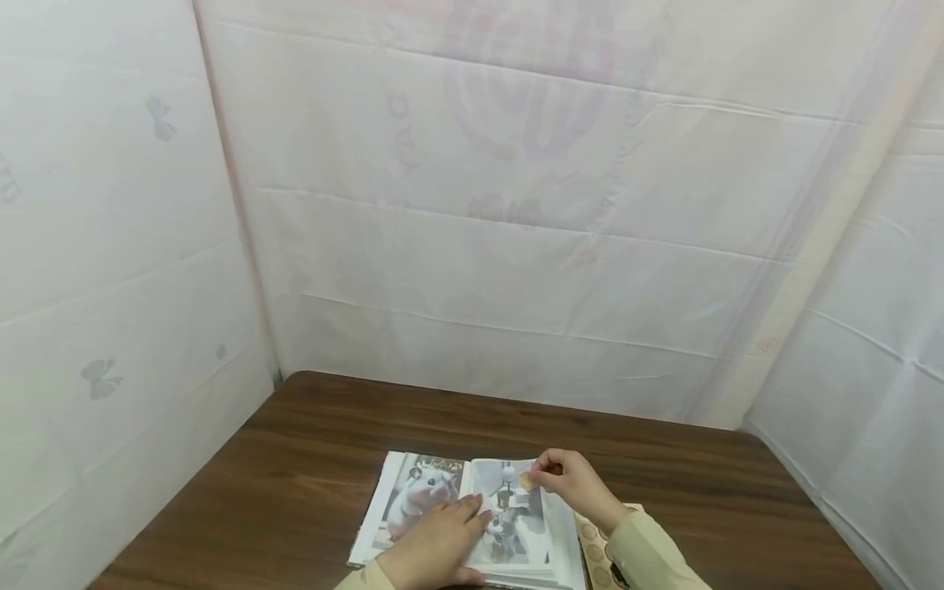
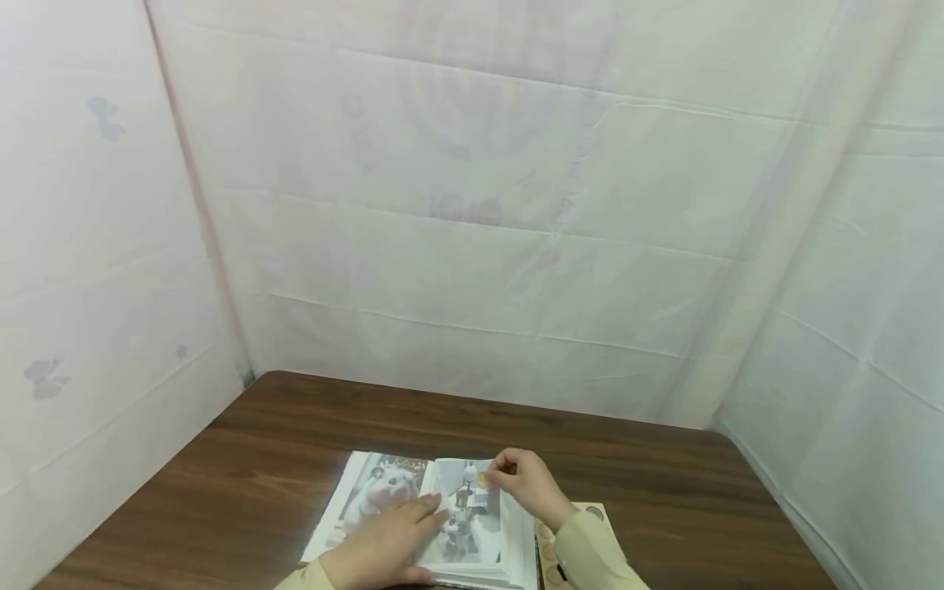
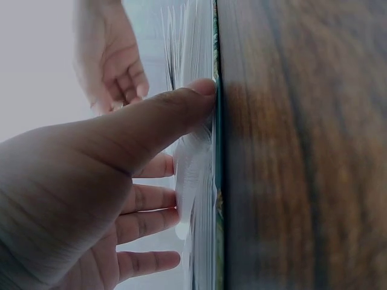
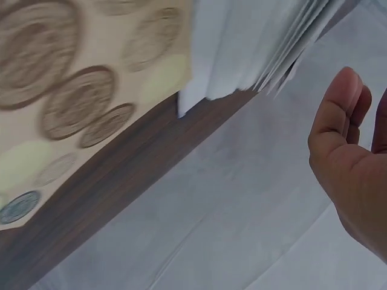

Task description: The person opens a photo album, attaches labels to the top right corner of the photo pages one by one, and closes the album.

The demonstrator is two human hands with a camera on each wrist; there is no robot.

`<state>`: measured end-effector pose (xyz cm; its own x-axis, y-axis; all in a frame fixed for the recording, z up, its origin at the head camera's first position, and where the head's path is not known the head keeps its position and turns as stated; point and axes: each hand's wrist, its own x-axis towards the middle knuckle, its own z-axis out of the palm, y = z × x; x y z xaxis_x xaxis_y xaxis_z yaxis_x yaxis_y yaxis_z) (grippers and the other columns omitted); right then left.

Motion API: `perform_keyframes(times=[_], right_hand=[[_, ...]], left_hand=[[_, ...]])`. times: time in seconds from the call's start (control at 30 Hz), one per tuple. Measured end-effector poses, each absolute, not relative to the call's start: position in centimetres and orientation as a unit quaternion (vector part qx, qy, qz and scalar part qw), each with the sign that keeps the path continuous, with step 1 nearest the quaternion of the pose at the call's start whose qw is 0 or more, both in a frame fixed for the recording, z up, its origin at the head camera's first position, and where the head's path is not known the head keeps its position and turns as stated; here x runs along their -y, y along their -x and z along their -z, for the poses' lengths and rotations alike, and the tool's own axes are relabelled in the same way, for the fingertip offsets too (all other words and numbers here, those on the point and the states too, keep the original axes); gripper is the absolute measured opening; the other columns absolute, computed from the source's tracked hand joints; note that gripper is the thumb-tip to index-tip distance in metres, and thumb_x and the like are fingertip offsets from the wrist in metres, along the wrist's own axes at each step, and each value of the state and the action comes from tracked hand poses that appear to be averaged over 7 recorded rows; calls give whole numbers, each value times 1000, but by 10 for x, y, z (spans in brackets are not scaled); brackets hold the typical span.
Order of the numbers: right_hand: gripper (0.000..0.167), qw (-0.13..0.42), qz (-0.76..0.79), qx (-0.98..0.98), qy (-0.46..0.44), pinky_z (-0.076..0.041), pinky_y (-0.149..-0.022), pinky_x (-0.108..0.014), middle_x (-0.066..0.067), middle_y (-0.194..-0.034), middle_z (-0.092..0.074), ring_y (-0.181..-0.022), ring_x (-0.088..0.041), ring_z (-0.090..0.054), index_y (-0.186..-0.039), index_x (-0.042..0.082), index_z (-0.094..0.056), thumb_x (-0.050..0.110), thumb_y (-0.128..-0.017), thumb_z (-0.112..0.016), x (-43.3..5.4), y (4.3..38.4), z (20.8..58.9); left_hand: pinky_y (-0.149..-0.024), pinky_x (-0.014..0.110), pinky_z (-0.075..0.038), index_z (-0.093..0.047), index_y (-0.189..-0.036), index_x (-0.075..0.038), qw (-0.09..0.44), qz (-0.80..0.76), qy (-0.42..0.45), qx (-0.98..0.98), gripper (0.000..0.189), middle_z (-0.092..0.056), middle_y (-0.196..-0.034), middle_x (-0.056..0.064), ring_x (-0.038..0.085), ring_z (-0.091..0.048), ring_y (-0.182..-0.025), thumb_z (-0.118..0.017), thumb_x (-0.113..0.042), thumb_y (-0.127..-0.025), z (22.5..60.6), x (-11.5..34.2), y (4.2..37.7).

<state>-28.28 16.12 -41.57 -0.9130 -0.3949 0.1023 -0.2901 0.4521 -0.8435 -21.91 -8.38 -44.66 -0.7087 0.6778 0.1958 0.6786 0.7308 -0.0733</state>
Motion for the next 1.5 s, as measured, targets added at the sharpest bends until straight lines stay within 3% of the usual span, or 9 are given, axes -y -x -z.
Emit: perform_keyframes(times=[0.17,0.37,0.57,1.07,1.5], right_hand=[[19,67,505,-835,206,-54,-61,-30,-8,-80,-62,-69,-15,-57,-93,-2,-63,17,-91,-64,-140,295,413],[18,90,510,-832,199,-37,-48,-22,3,-71,-52,-58,-10,-43,-92,-1,-63,17,-91,-63,-121,302,412],[17,90,524,-818,219,-45,-56,-25,-1,-75,-57,-63,-11,-48,-93,-5,-62,11,-92,-62,-110,306,415],[13,89,513,-829,204,-43,-53,-23,-1,-71,-56,-59,-11,-47,-90,-4,-63,9,-89,-64,-97,311,414],[11,72,477,-856,187,-51,-58,-25,-4,-76,-61,-66,-9,-55,-86,-3,-63,8,-89,-63,-88,311,427]], left_hand=[[-96,43,-52,-57,-132,-10,111,-1,370,923,75,-58,-135,12,25,-57,-123,-69,-58,-75,444,84,218],[-94,42,-53,-58,-131,-11,118,-8,374,920,75,-59,-134,11,24,-58,-122,-69,-59,-75,442,81,217],[-94,41,-53,-58,-131,-12,118,-14,376,919,76,-59,-134,10,23,-58,-123,-68,-61,-75,442,76,218],[-95,39,-53,-58,-130,-11,129,-24,380,916,75,-59,-134,10,22,-59,-121,-68,-61,-75,442,73,218],[-95,38,-53,-58,-129,-11,139,-30,384,912,73,-60,-133,9,21,-59,-121,-68,-61,-76,443,75,216]])
